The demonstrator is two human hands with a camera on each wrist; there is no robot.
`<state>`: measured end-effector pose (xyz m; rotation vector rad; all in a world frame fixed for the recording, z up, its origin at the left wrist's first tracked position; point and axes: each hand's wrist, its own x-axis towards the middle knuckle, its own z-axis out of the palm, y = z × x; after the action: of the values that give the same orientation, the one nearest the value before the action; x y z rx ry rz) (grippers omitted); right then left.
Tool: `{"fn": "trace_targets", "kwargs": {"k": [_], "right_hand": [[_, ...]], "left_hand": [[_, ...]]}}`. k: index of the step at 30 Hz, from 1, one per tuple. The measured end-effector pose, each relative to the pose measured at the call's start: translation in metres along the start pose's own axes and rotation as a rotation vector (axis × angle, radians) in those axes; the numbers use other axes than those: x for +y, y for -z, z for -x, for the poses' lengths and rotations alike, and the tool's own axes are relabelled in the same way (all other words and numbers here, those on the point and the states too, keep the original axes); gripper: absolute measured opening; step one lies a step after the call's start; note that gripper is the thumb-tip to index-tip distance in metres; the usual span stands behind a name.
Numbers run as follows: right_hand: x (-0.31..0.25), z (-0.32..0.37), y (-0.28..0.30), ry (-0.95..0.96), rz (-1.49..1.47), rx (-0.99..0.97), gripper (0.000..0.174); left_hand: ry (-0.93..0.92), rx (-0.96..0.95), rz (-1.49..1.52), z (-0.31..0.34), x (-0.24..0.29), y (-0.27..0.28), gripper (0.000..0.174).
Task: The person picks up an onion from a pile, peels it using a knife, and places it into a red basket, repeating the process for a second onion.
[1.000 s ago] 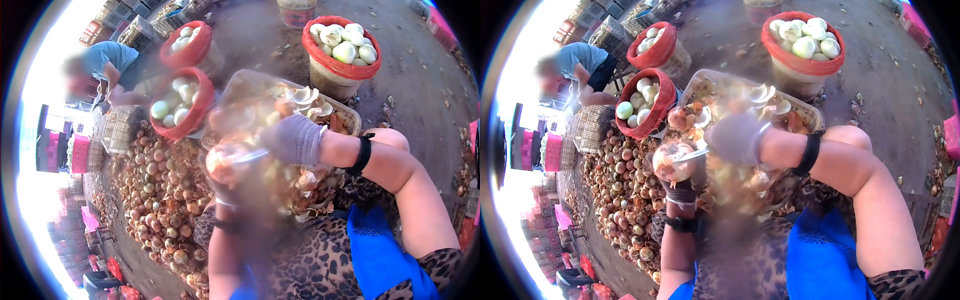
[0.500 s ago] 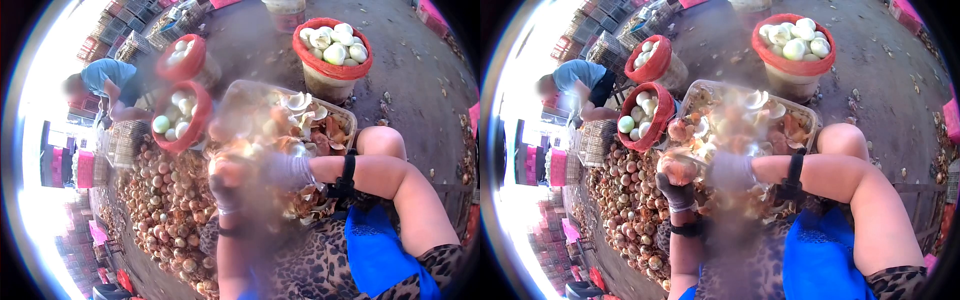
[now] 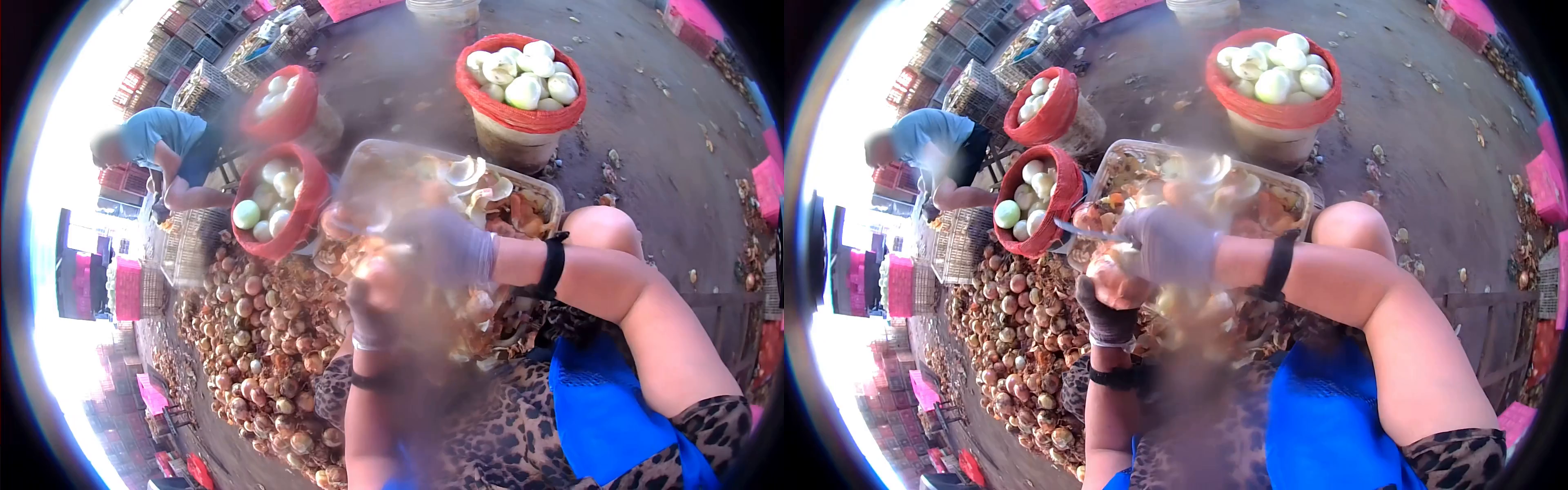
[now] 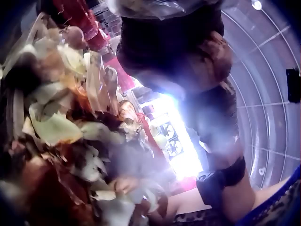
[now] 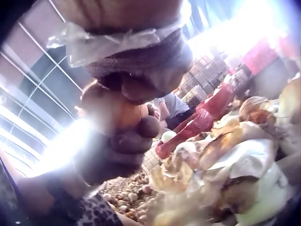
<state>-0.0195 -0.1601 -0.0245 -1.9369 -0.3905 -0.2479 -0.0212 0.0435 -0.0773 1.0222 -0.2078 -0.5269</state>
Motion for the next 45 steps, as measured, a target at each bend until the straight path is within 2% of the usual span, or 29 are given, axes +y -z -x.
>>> {"fn": "trace_targets", "kwargs": {"k": [2,4,5,6,7,8,10,12,13,15,16,18,20,22,25,26,28,29,30,33,35,37,39,40,43,45], "right_hand": [[0.003,-0.005,0.001,-0.252,-0.354,-0.027,0.027],[0.008,-0.01,0.002,-0.417,-0.6,0.001,0.025],[0.01,-0.011,0.004,-0.392,-0.555,0.005,0.024],[0.011,-0.011,0.006,-0.368,-0.51,0.01,0.024],[0.013,-0.011,0.01,-0.258,-0.328,0.003,0.024],[0.014,-0.011,0.011,-0.155,-0.184,-0.007,0.023],[0.018,-0.011,0.012,0.037,0.063,0.003,0.02],[0.023,-0.011,0.012,0.128,0.012,-0.039,0.018],[0.029,-0.014,0.021,0.134,-0.137,-0.094,0.017],[-0.001,-0.017,0.053,-0.223,-0.403,-0.059,0.02],[-0.015,-0.018,0.069,-0.395,-0.539,-0.003,0.022],[-0.019,-0.018,0.075,-0.675,-0.35,-0.007,0.038],[0.026,-0.017,0.056,-0.213,0.819,-0.208,0.045],[0.031,-0.008,0.036,-0.11,0.683,-0.176,0.049],[-0.006,0.0,0.025,0.026,0.086,-0.181,0.028],[-0.032,0.007,0.024,-0.167,-0.136,-0.214,0.032],[-0.036,0.009,0.015,-0.268,-0.226,-0.189,0.038],[-0.019,0.01,0.004,-0.181,-0.092,-0.137,0.041],[-0.015,0.009,0.003,-0.126,-0.009,-0.117,0.044],[-0.014,0.005,0.006,-0.039,0.121,-0.093,0.048],[-0.013,0.006,0.003,-0.012,0.127,-0.073,0.048],[-0.004,0.008,-0.002,0.056,0.224,-0.065,0.049],[0.005,0.013,-0.006,0.131,0.396,-0.087,0.051],[0.006,0.016,-0.006,0.151,0.463,-0.098,0.053],[-0.007,0.02,-0.001,0.108,0.532,-0.16,0.058],[-0.007,0.018,0.002,0.055,0.547,-0.241,0.06]], "left_hand": [[0.09,0.043,0.318,0.006,0.003,-0.006,0.081],[0.049,0.159,0.183,0.005,0.01,-0.017,0.081],[0.026,0.219,0.121,0.002,0.011,-0.019,0.082],[0.089,0.162,0.139,-0.002,0.016,-0.021,0.084],[0.136,-0.014,0.22,-0.003,0.021,-0.026,0.075],[0.097,-0.033,-0.044,-0.008,0.032,-0.032,0.074],[0.063,0.003,-0.29,-0.011,0.039,-0.039,0.075],[0.085,0.113,-0.255,-0.008,0.034,-0.047,0.079],[0.056,0.141,-0.219,-0.006,0.035,-0.049,0.081],[-0.017,0.197,-0.142,-0.003,0.044,-0.058,0.086],[-0.076,0.008,0.084,-0.002,0.056,-0.066,0.062],[-0.112,-0.026,0.172,0.0,0.064,-0.07,0.062],[-0.143,-0.074,0.205,0.0,0.072,-0.073,0.06],[-0.161,-0.074,0.202,0.001,0.074,-0.072,0.059],[-0.031,0.125,0.016,0.005,0.084,-0.089,0.065],[-0.049,0.159,-0.066,0.005,0.083,-0.096,0.07],[-0.038,-0.12,0.219,-0.006,0.061,-0.066,0.084],[-0.004,-0.256,0.352,-0.011,0.051,-0.051,0.092],[0.058,-0.05,0.075,-0.011,0.048,-0.045,0.095],[0.064,0.029,0.012,-0.012,0.04,-0.043,0.093],[0.024,0.066,0.057,-0.015,0.035,-0.047,0.094],[-0.054,0.089,0.001,-0.014,0.048,-0.076,0.098],[-0.053,0.055,-0.078,-0.015,0.047,-0.074,0.102],[-0.016,0.012,-0.13,-0.019,0.04,-0.049,0.103],[-0.117,0.014,-0.275,-0.024,0.037,-0.051,0.098],[-0.165,0.043,-0.243,-0.024,0.032,-0.05,0.094]]}}
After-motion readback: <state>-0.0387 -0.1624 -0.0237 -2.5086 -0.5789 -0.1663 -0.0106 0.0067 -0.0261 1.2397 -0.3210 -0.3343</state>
